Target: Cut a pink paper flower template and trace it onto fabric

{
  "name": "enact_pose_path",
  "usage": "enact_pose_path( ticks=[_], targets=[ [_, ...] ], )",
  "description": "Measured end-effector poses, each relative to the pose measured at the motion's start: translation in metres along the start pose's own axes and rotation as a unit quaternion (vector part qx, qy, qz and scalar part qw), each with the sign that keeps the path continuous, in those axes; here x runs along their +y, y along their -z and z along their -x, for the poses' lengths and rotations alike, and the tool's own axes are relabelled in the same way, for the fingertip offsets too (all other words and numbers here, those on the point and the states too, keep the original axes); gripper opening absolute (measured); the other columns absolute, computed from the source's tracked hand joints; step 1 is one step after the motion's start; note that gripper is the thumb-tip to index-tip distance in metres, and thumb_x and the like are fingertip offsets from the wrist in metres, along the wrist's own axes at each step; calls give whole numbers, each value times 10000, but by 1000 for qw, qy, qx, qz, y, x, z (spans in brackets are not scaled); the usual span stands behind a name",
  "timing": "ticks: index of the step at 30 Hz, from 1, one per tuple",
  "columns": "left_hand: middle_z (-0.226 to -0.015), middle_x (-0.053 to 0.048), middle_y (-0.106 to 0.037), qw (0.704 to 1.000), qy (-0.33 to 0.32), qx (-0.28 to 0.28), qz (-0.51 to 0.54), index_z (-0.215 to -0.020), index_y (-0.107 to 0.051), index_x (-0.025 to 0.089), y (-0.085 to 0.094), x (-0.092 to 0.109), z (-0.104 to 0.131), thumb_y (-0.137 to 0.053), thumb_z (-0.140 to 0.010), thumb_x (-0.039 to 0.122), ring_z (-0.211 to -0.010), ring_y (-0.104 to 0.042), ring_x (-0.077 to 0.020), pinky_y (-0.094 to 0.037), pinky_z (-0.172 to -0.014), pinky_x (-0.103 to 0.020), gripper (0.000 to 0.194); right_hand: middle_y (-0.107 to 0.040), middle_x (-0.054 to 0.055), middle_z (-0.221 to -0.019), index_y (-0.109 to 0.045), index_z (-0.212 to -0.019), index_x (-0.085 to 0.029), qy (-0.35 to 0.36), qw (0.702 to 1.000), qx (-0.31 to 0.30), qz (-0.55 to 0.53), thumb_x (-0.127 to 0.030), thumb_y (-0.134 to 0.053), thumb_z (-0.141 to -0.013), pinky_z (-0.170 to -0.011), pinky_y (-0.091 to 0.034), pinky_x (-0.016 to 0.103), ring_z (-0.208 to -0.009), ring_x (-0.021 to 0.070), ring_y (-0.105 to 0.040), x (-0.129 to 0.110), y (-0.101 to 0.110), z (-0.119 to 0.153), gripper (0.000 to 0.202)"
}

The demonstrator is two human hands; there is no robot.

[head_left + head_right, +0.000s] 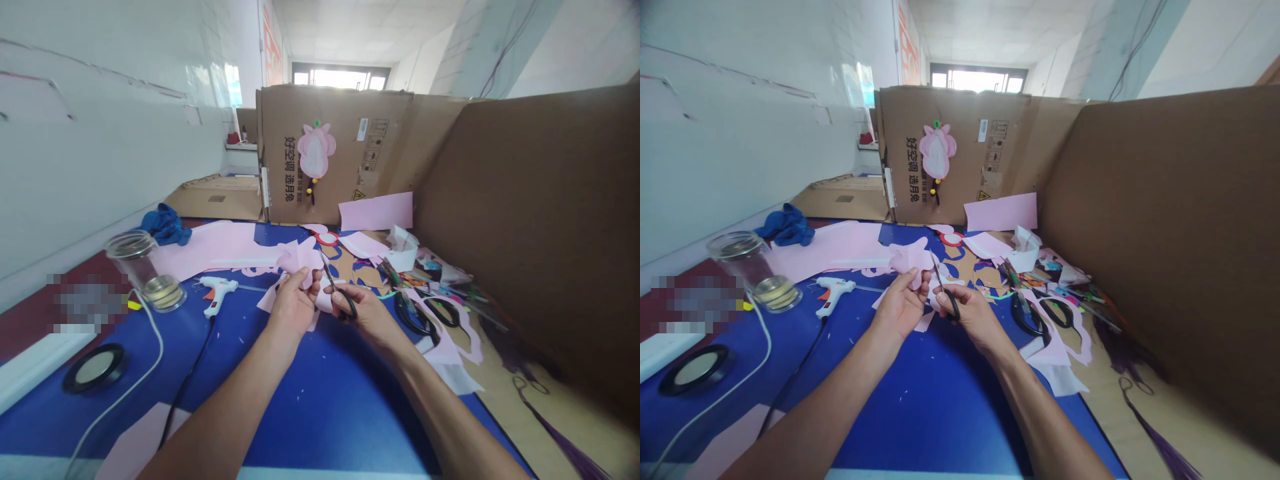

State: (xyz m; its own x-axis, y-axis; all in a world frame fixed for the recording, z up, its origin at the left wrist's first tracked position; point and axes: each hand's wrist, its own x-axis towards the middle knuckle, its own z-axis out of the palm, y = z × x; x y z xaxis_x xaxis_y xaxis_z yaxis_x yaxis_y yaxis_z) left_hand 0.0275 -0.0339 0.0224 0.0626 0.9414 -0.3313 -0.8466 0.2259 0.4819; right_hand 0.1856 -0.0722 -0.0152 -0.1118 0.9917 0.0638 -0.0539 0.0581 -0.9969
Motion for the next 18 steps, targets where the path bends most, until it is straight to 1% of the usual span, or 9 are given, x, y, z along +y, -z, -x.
enact_pose_path(
  ticks=[8,13,18],
  targets=[
    [-846,-23,-766,1000,-6,-3,-3,-978,-672,172,2,0,-2,-780,-838,-11,-691,-780,-137,-587,-592,-175,254,-656,-2,-691,-836,-999,-208,-7,1000,4,21,-779,-870,-774,-578,-340,296,-613,150,-478,-6,-1,2,615],
    [-848,-24,-761,1000,-7,-6,-5,-986,-674,166,3,0,-4,-768,-852,-4,-685,-771,-129,-574,-588,-169,236,-654,-1,-680,-827,-994,-195,-10,1000,10,24,-793,-884,-743,-574,-329,294,-607,144,-473,-9,-2,2,652],
    [-828,-48,-757,1000,-3,-6,-4,-943,-673,162,2,-1,-4,-761,-896,16,-716,-767,-146,-581,-631,-199,176,-645,-6,-676,-819,-966,-198,-3,999,2,38,-785,-883,-752,-592,-331,298,-613,143,-469,-11,-3,3,628]
  ],
)
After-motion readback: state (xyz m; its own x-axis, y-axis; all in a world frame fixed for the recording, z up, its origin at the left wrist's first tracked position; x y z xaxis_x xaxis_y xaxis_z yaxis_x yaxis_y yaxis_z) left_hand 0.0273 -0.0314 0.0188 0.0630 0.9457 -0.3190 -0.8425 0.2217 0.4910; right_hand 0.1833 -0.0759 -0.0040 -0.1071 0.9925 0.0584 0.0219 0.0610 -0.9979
